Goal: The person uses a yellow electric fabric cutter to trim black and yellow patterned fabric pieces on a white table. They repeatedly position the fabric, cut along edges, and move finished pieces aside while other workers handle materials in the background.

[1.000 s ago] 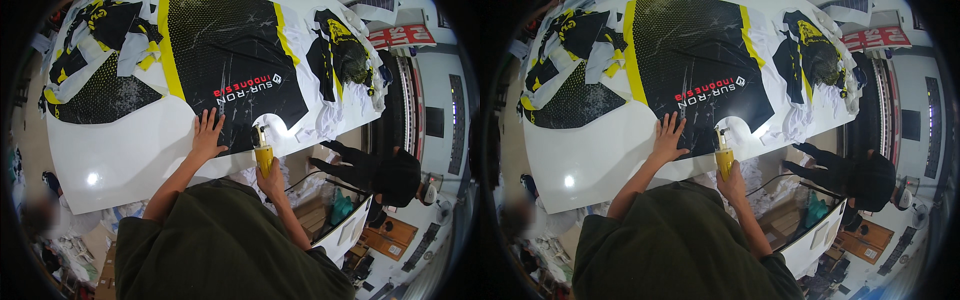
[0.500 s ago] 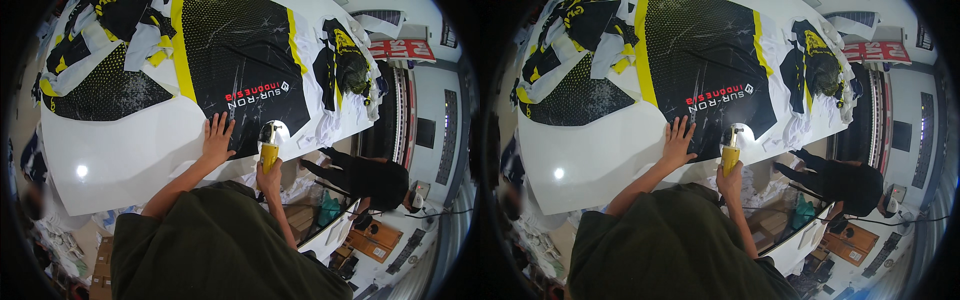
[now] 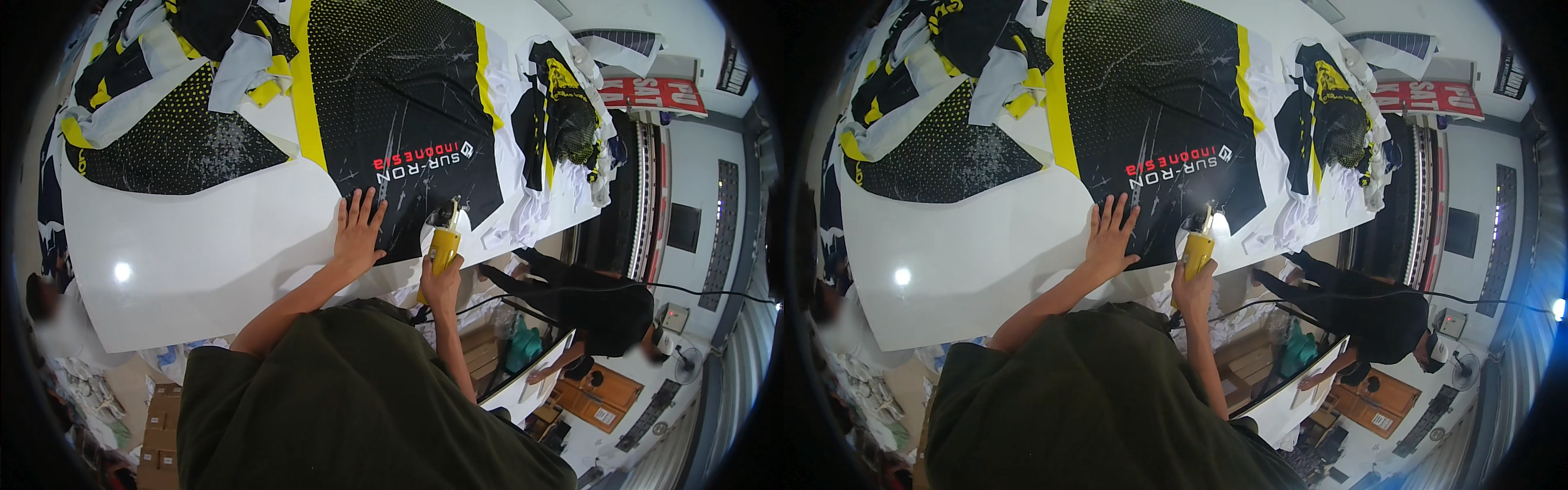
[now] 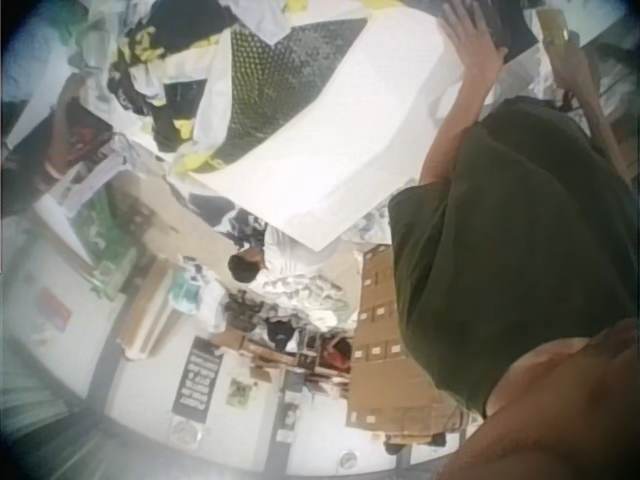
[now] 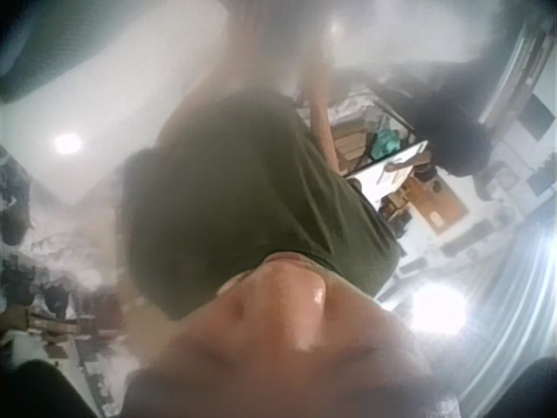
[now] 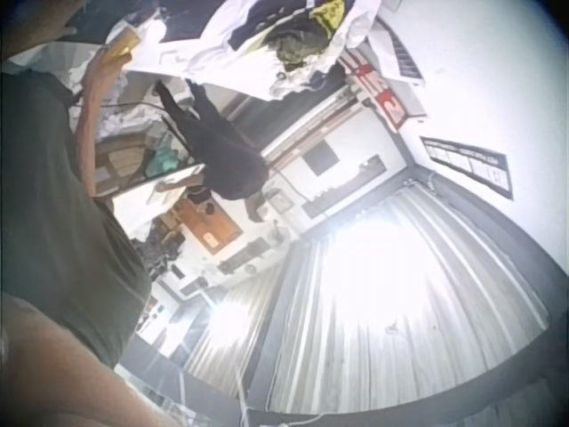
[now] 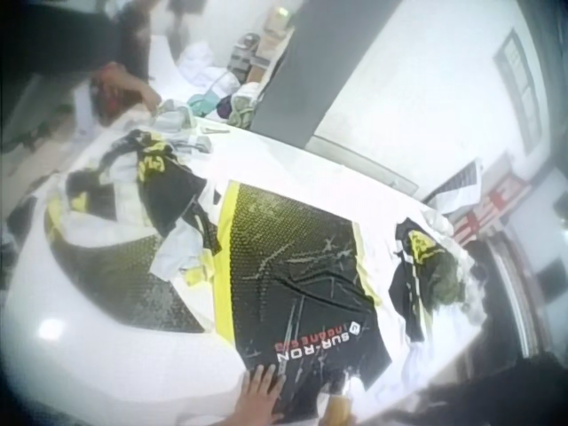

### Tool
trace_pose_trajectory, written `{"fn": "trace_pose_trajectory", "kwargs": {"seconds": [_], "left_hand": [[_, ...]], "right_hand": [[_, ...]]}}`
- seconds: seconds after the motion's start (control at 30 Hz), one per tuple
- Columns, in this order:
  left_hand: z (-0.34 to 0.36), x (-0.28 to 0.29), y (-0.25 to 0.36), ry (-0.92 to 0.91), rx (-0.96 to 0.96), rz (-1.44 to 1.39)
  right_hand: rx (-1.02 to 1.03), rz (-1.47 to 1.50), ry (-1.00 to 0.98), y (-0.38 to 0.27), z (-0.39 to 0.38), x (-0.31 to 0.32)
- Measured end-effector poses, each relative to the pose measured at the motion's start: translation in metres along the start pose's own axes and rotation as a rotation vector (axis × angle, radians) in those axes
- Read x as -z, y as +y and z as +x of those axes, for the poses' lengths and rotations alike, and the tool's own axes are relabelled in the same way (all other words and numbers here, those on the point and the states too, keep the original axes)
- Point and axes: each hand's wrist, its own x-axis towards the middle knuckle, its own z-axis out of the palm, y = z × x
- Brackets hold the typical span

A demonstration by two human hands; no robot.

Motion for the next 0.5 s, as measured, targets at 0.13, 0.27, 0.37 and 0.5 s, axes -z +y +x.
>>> {"fn": "trace_pose_trajectory", "kwargs": {"seconds": [0.13, 0.27, 0.37, 0.5], "left_hand": [[-0.0001, -0.002, -0.0006, -0.002, -0.001, 0.01], [-0.001, -0.0013, -0.0006, 0.01, 0.0, -0.006], [-0.002, 0.0008, 0.0005, 0.02, 0.0, -0.004], [-0.0023, -0.0012, -0.0008, 0.028, -0.011, -0.011]], "right_hand": [[-0.019, 0.001, 0.002, -0.001, 0.0045, 0.0002], [-0.02, -0.02, 0.02, 0.0017, 0.0089, -0.0011], [-0.046, 0.004, 0.016, -0.0028, 0.0092, 0.001], [-0.05, -0.011, 0.027, -0.0003, 0.0115, -0.0007]]}}
